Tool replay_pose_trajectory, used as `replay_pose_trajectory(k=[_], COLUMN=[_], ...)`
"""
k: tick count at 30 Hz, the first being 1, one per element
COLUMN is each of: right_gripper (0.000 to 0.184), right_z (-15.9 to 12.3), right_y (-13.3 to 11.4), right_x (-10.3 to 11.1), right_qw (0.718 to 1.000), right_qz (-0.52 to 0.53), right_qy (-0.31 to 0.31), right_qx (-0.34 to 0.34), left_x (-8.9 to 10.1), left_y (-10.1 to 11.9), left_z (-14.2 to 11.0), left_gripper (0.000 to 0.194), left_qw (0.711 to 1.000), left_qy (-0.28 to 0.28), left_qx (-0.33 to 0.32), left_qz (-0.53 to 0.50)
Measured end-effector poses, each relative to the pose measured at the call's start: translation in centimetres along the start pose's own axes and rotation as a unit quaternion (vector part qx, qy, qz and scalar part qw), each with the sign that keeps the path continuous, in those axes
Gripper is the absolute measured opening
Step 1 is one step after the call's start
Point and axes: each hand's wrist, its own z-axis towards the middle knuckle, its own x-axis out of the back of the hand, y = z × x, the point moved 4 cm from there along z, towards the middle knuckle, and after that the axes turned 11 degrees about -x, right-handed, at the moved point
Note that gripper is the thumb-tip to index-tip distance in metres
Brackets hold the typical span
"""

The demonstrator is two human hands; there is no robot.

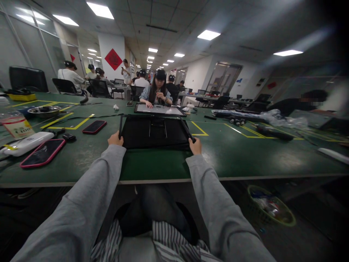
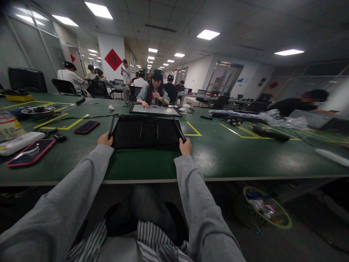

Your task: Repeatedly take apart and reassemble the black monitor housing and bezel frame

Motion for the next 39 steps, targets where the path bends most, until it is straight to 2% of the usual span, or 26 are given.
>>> replay_pose_trajectory(k=[4,9,15,22,28,31,39], right_gripper=[0.033,0.042,0.041,0.035,0.035,0.036,0.037], right_z=[-0.2,-0.3,0.0,-0.5,-0.5,-0.4,-0.8], right_y=[0.2,0.5,1.1,1.5,1.4,1.5,1.3], right_x=[0.5,1.6,1.7,2.2,2.1,2.1,1.4], right_qw=[0.999,0.994,0.993,0.994,0.995,0.995,0.998], right_qz=[0.026,0.073,0.081,0.04,0.044,0.029,-0.016], right_qy=[0.025,0.081,0.085,0.082,0.076,0.08,0.047], right_qx=[0.002,0.005,-0.011,-0.053,-0.057,-0.053,-0.035], left_x=[0.9,1.0,-0.1,-0.7,-0.6,-0.9,-0.8], left_y=[0.7,1.6,1.8,1.4,0.7,0.4,0.2], left_z=[0.1,1.1,2.5,2.5,2.5,2.5,2.1], left_gripper=[0.059,0.061,0.059,0.059,0.059,0.051,0.052], left_qw=[0.998,0.996,0.997,0.998,0.999,0.998,0.999], left_qy=[0.052,0.066,0.039,-0.015,-0.013,-0.038,-0.027], left_qx=[-0.043,-0.061,-0.051,-0.01,0.014,0.007,0.0], left_qz=[-0.001,-0.026,-0.036,-0.056,-0.047,-0.042,-0.036])
